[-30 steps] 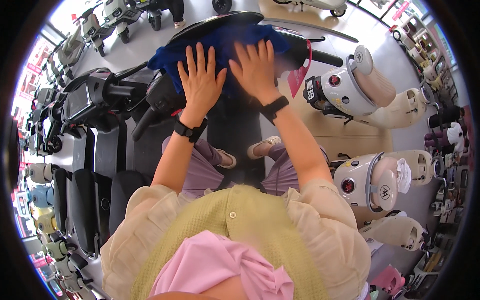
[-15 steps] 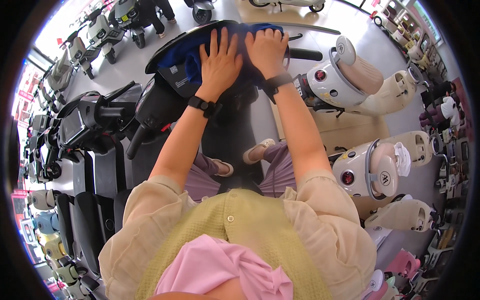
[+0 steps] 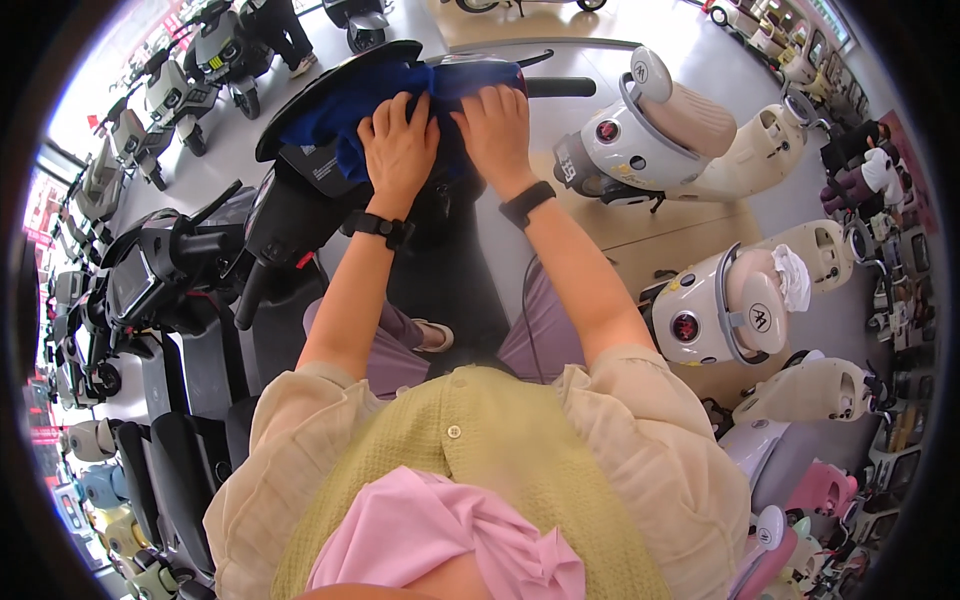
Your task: Cleaning the handlebars, seat, and body of electric scooters in a showroom using a blue cloth.
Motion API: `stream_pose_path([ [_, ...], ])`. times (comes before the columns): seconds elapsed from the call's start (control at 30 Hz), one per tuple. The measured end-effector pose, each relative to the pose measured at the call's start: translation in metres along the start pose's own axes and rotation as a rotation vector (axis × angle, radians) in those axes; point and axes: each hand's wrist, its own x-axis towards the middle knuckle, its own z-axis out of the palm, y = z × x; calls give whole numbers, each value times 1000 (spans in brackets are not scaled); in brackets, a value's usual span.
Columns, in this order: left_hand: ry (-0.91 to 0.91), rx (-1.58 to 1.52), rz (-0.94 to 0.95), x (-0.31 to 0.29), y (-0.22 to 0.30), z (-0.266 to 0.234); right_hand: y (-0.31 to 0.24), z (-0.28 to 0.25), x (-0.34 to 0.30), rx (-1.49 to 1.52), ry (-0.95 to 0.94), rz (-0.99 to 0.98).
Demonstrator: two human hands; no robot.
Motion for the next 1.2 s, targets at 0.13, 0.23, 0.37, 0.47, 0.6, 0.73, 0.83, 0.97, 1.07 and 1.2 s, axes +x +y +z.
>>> stream_pose_path([
  [0.13, 7, -73, -30, 0, -1, 0, -1, -6, -1, 106, -80, 83],
  [0.23, 14, -98, -78, 2, 0, 1, -7, -3, -7, 259, -106, 232],
  [0.37, -71, -65, -156, 9, 7, -1, -13, 1, -16, 423, -3, 343],
  [0.47, -8, -125, -141, 18, 17, -6, -14, -8, -19, 473, 74, 368],
  [0.6, 203, -335, -141, 40, 51, -10, -1, -34, -6, 553, 279, 347],
  [0.73, 383, -396, -69, 77, 75, 13, 55, -49, 17, 259, 333, 167],
  [0.83, 158, -240, -92, 95, 87, 40, 109, -27, 38, 137, 193, 95],
  [0.97, -131, -4, -118, 97, 89, 58, 149, 0, 29, -95, -270, 38],
  [1.07, -82, -24, -90, 94, 87, 61, 154, 11, 19, -19, -159, 5],
  [1.2, -67, -25, -102, 93, 90, 61, 156, 11, 15, 69, -130, 14],
])
